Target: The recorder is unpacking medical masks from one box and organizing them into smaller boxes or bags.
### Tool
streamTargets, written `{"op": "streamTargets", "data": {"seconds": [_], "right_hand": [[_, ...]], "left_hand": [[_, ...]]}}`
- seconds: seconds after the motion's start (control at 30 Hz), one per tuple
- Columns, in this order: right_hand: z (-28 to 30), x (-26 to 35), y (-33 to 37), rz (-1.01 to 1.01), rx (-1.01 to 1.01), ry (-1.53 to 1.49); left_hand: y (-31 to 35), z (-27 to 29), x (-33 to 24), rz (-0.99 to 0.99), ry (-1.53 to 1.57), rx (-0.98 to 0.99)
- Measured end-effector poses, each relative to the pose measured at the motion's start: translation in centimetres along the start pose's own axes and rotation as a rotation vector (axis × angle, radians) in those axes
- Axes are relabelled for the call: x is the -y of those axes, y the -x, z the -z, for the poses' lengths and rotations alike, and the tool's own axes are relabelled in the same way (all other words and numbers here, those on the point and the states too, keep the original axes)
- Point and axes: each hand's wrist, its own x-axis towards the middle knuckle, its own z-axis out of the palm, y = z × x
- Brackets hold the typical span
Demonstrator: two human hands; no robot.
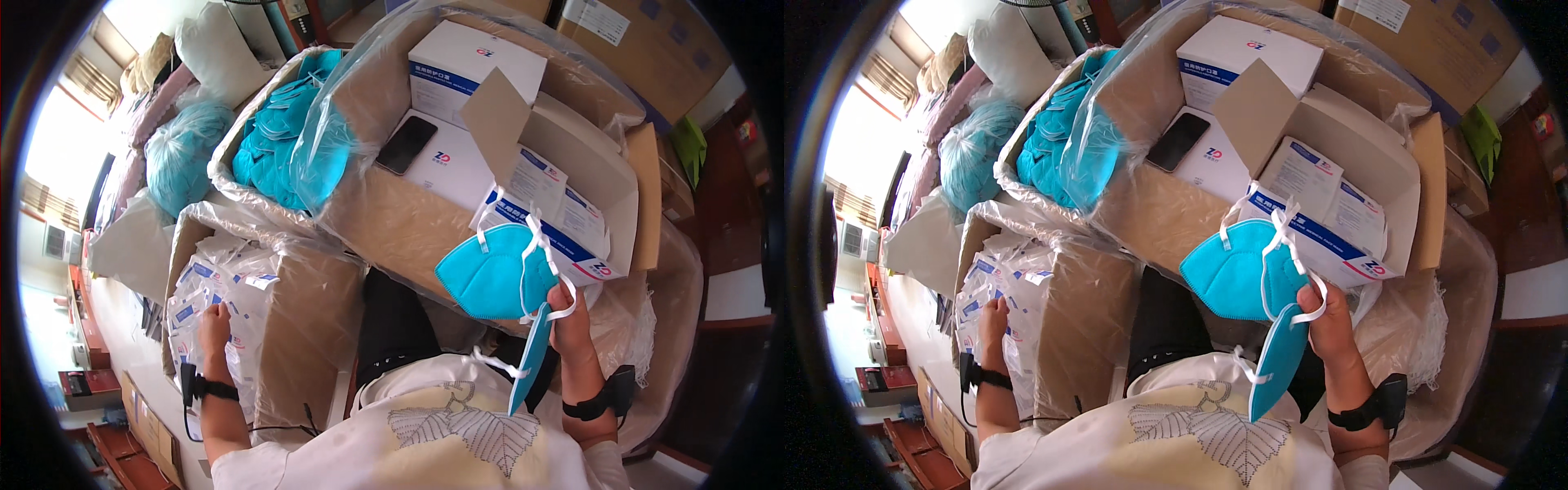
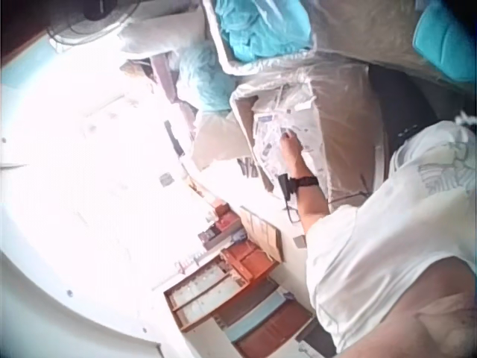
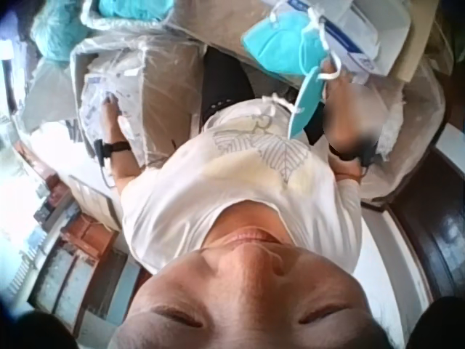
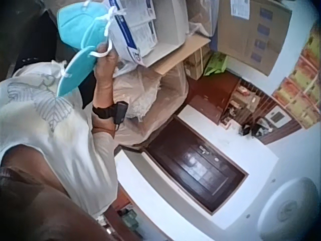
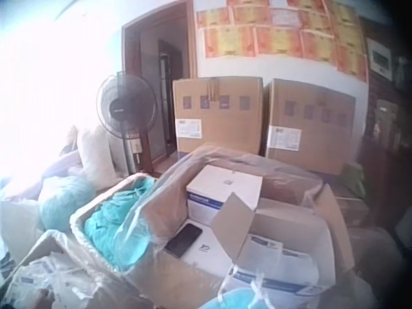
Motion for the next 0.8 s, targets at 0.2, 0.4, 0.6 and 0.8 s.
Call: {"op": "streamTargets", "data": {"seconds": [0.2,0.4,0.6,0.8], "right_hand": [[4.0,-1.9,2.4,-0.002,-0.076,-0.07],[4.1,-2.9,2.5,0.026,-0.098,0.072],[-2.3,2.2,0.4,-0.05,0.397,0.16],[-1.9,2.4,1.7,-0.125,0.503,0.088]], "left_hand": [[-2.3,-1.7,2.1,-0.051,0.288,-0.047],[3.5,-0.9,-8.8,-0.413,0.679,-0.273],[12.4,0.6,-23.4,-0.854,1.312,0.73],[15.3,-0.6,-28.2,-0.519,1.294,1.501]]}}
